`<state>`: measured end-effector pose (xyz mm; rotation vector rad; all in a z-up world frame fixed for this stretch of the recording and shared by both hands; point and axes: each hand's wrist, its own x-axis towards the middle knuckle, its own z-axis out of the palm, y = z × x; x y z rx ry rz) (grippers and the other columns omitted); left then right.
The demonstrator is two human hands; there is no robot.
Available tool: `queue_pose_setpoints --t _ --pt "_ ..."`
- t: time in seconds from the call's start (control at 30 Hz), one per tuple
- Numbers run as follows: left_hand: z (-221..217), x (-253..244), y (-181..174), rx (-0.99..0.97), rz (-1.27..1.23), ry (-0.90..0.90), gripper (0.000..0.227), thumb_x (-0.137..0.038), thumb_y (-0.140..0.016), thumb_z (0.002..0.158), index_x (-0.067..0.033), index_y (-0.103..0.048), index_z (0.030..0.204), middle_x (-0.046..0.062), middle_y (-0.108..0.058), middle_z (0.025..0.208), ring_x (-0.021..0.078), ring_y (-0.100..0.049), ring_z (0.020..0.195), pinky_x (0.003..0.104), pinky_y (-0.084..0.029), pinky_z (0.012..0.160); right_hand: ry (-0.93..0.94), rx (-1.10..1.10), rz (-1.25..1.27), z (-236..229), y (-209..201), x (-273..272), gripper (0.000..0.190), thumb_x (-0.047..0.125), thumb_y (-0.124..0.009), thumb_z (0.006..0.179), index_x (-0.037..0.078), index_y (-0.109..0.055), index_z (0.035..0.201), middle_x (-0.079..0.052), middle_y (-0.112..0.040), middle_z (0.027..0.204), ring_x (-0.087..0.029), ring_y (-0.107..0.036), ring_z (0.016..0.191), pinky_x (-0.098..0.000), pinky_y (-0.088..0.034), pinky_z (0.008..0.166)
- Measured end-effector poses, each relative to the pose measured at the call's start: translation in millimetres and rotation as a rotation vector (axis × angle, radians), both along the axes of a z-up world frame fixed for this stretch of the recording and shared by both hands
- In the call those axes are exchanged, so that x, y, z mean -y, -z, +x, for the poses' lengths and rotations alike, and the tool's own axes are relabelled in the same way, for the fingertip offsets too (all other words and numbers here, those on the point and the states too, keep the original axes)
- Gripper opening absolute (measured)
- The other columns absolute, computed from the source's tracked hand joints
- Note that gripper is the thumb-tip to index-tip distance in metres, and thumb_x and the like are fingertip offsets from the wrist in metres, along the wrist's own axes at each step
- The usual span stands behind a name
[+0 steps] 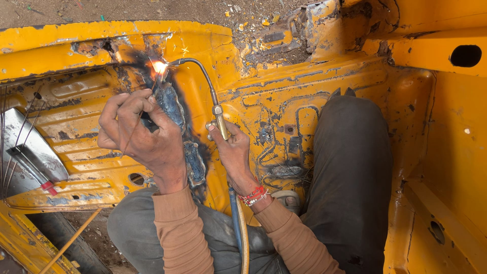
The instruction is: The person welds a damaged section of a yellow metal vehicle body using a welding torch and filler rod. They repeatedly apply heat and filler material to the seam, then use a hammer to chip away slag and inspect the weld.
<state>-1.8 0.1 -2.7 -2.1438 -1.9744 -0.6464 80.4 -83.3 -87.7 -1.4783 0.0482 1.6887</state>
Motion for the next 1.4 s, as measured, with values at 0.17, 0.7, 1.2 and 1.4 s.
queue_pose_setpoints --t 0.17,0.7,1.2,1.4 --pt "0 0 0 -0.004 0.006 -0.004 0.022 0.006 -0.068 0.102 -0.0122 -0.057 0.111 -0.006 -0.076 0.114 0.0187 -0.055 0.128 0.042 -0.028 0.111 0.004 -0.018 -0.004 -1 0 -1 0.041 0.018 -0.074 0.093 -0.004 -0.067 0.127 -0.002 -0.069 0.093 -0.005 -0.06 0.081 -0.0224 -0.049 0.074" --pt "1 -1 0 0.013 0.01 -0.004 0.022 0.003 -0.071 0.104 -0.0127 -0.056 0.107 -0.006 -0.077 0.114 0.0178 -0.055 0.128 0.04 -0.027 0.107 0.026 -0.032 0.017 -3 4 2 0.038 0.018 -0.074 0.092 -0.003 -0.068 0.124 -0.002 -0.07 0.094 -0.005 -0.06 0.081 -0.0215 -0.048 0.073" --pt "7 -3 -10 0.041 0.092 -0.005 0.023 0.004 -0.072 0.104 -0.0123 -0.056 0.103 -0.005 -0.079 0.114 0.0182 -0.058 0.121 0.037 -0.029 0.104 0.022 0.043 -0.066 15 -6 4 0.034 0.02 -0.076 0.104 -0.006 -0.075 0.126 -0.009 -0.052 0.078 -0.014 -0.036 0.057 -0.0301 -0.024 0.048" --pt "15 -1 -38 0.119 0.183 -0.011 0.02 0.005 -0.07 0.105 -0.0067 -0.054 0.102 0.008 -0.075 0.11 0.029 -0.064 0.118 0.041 -0.042 0.104 0.211 0.128 0.247 27 -29 -2 0.031 0.014 -0.071 0.098 -0.004 -0.067 0.123 0.001 -0.07 0.098 0.001 -0.061 0.08 -0.0174 -0.049 0.069"
